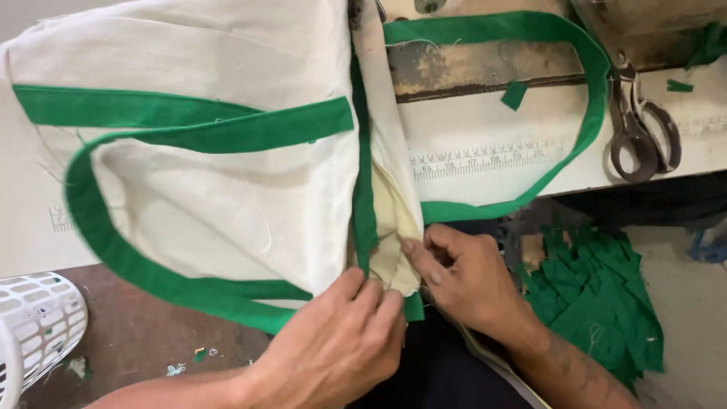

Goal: Sewing a green zipper onto a white canvas tote bag with green straps using an industrial sewing machine.

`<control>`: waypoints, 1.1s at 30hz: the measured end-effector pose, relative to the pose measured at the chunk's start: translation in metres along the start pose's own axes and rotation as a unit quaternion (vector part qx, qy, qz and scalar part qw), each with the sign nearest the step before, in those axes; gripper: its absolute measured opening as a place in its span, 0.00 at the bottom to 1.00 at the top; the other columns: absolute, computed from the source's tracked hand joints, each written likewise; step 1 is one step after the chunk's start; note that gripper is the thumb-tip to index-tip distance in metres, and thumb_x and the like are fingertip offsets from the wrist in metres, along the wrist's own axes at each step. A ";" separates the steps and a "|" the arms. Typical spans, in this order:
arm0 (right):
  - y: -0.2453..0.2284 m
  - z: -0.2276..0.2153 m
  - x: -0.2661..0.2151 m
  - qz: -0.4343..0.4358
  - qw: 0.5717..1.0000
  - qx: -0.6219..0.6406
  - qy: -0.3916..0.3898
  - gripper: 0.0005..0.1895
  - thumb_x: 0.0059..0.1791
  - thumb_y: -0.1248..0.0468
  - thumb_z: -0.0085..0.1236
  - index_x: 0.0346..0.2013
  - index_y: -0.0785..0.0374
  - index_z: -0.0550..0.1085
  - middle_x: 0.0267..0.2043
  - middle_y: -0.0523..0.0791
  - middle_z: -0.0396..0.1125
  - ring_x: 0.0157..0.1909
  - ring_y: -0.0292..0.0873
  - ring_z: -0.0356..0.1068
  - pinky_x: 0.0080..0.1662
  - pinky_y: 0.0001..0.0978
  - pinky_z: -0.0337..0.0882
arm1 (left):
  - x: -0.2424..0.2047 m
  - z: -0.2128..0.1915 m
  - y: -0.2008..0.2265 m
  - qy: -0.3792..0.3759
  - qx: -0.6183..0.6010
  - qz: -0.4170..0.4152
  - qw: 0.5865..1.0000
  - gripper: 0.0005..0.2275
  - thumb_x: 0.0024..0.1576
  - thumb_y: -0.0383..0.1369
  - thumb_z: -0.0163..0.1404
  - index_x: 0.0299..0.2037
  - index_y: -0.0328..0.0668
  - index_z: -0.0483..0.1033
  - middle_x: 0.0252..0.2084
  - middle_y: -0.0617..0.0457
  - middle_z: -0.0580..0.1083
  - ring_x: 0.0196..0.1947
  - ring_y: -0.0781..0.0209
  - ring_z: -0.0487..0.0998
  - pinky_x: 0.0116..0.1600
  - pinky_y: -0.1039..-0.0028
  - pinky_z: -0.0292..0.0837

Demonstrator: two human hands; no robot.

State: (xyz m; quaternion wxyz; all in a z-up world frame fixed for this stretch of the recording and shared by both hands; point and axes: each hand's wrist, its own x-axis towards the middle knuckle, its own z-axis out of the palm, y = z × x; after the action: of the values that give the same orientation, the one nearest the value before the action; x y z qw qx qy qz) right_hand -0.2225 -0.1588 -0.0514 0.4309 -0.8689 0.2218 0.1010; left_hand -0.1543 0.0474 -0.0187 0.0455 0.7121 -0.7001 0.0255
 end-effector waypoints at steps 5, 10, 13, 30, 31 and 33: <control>-0.012 0.002 -0.005 0.027 0.994 -0.106 0.021 0.28 0.52 0.38 0.66 0.25 0.56 0.70 0.15 0.42 0.68 0.21 0.46 0.70 0.34 0.42 0.66 | 0.002 -0.011 -0.003 -0.001 -0.036 0.009 0.999 0.08 0.64 0.28 0.48 0.34 0.44 0.80 0.32 0.52 0.70 0.30 0.51 0.71 0.40 0.61 0.66; 0.020 0.004 -0.015 -0.060 0.973 -0.202 0.089 0.23 0.50 0.44 0.69 0.33 0.53 0.67 0.21 0.38 0.70 0.26 0.51 0.76 0.31 0.49 0.70 | -0.001 -0.021 -0.013 0.010 -0.046 -0.009 0.999 0.04 0.63 0.25 0.48 0.39 0.42 0.77 0.33 0.53 0.68 0.29 0.52 0.69 0.37 0.63 0.64; 0.003 -0.011 -0.042 -0.169 0.935 -0.288 0.118 0.19 0.52 0.53 0.63 0.24 0.50 0.64 0.18 0.41 0.62 0.23 0.54 0.68 0.29 0.51 0.63 | 0.001 -0.021 -0.011 0.006 -0.066 -0.022 0.998 0.08 0.62 0.28 0.49 0.50 0.41 0.77 0.34 0.52 0.70 0.31 0.51 0.72 0.39 0.61 0.65; 0.020 0.005 0.000 0.053 0.981 0.184 0.025 0.23 0.54 0.57 0.72 0.21 0.58 0.70 0.18 0.35 0.58 0.24 0.30 0.54 0.28 0.29 0.52 | -0.067 -0.044 -0.099 0.145 -0.353 -0.115 0.917 0.38 0.47 0.56 0.73 0.68 0.59 0.73 0.82 0.37 0.59 0.86 0.33 0.59 0.88 0.37 0.51; 0.026 0.008 0.001 0.055 0.979 0.192 0.038 0.23 0.54 0.56 0.71 0.21 0.57 0.69 0.20 0.35 0.57 0.25 0.30 0.54 0.28 0.30 0.52 | -0.083 -0.043 -0.110 0.108 -0.219 -0.423 0.873 0.45 0.54 0.60 0.61 0.76 0.46 0.56 0.81 0.23 0.52 0.82 0.23 0.50 0.81 0.33 0.43; 0.040 0.016 0.002 0.059 0.976 0.201 0.053 0.23 0.55 0.54 0.69 0.22 0.57 0.67 0.21 0.36 0.56 0.25 0.30 0.53 0.27 0.31 0.52 | -0.106 -0.021 -0.123 0.058 -0.061 -0.680 0.728 0.53 0.61 0.65 0.49 0.84 0.34 0.39 0.80 0.10 0.45 0.79 0.14 0.41 0.74 0.29 0.34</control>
State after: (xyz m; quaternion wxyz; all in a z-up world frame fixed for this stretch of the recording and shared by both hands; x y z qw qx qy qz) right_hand -0.2391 -0.1680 -0.0905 0.5777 -0.7541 0.3106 0.0332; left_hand -0.0325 0.1569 -0.0120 0.1348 0.9905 -0.0247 -0.0139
